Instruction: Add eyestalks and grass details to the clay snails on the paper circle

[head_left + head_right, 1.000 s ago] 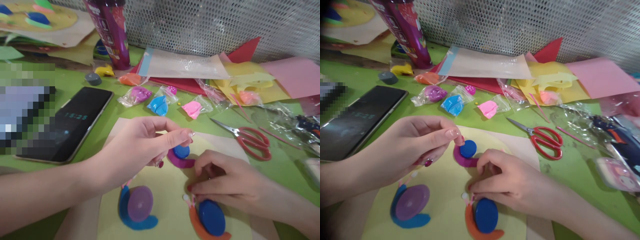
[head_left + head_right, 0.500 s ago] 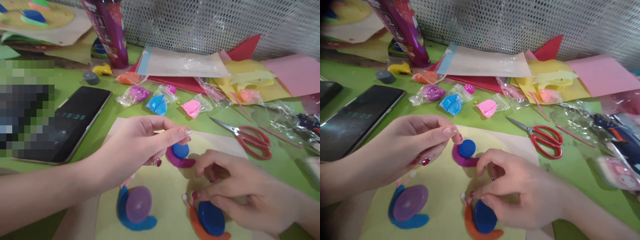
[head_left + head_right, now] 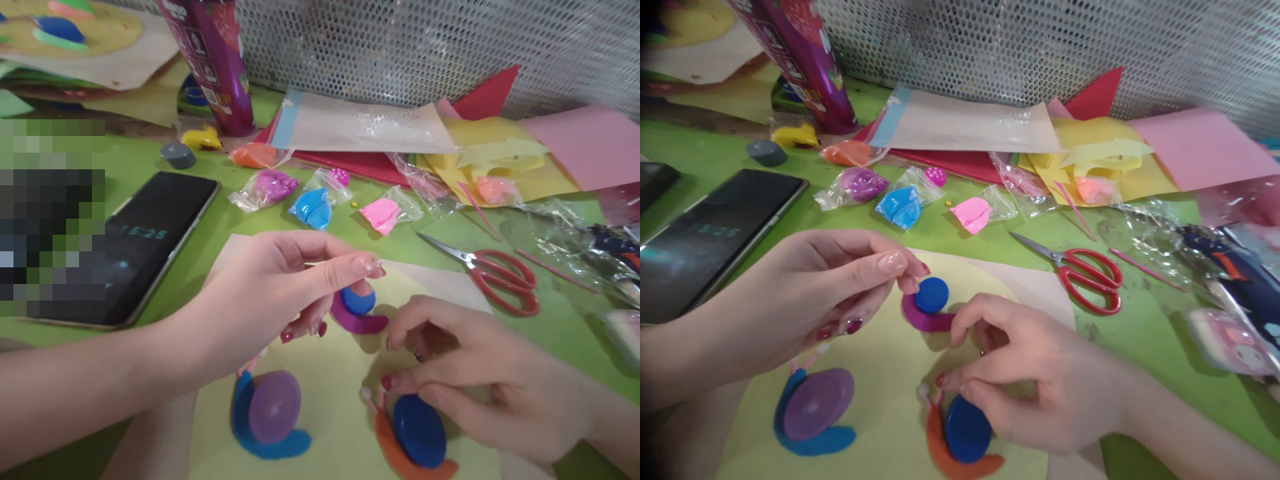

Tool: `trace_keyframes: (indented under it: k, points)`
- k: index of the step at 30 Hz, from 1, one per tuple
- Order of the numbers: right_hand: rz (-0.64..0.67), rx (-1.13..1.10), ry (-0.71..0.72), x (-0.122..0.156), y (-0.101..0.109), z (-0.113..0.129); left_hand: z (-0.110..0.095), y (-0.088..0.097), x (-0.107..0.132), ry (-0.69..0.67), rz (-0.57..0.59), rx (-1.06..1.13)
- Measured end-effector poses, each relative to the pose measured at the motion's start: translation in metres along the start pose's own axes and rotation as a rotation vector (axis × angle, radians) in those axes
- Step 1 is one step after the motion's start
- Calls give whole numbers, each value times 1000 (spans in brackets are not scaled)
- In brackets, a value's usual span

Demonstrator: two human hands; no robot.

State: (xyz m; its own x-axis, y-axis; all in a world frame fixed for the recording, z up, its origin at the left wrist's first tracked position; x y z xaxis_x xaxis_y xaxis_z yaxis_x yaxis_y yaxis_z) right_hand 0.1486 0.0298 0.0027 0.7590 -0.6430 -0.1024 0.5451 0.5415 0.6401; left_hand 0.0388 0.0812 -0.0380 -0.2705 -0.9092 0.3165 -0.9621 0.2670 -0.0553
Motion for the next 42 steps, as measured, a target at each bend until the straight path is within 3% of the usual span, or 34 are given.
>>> trace_keyframes:
  k: [7,10,13,15,20,23,28,34,38,42]
  points:
    - [-25,-16,1,-2,4,3,1,-4,-1,25,49,30]
    - [-203,10,-15,-6,23,4,-2,-11,4,-7,107,-1]
    - [-438,171,-11,-4,45,9,-6,-27,13,-36,227,-70]
    - [-488,275,9,-3,47,17,-8,-35,19,-44,302,-140]
    - [-399,364,83,-8,34,35,-9,-41,25,-59,409,-331]
    - [-371,403,126,-8,31,44,-3,-40,26,-61,421,-334]
    - [-409,460,150,-7,31,53,1,-41,27,-97,416,-260]
    - [-539,206,5,0,37,43,-9,-47,28,-128,440,-332]
    - [-455,281,76,2,29,49,-10,-48,28,-114,447,-330]
    - [-472,417,165,2,30,56,-6,-47,26,-62,444,-291]
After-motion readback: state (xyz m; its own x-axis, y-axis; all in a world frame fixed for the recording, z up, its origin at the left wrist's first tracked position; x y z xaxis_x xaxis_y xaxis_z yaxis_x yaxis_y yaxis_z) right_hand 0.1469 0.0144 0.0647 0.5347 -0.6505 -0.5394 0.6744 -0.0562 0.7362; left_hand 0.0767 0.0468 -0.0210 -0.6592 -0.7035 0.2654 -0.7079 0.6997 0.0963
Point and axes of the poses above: each hand's wrist, its own x-axis away from the middle knuckle, its own y-axis out of the back of the hand, z = x × y, the point moved 10 cm from there along -x, towards the middle knuckle, and after that the axes turned 7 degrees about -z, right-handed, at the moved point
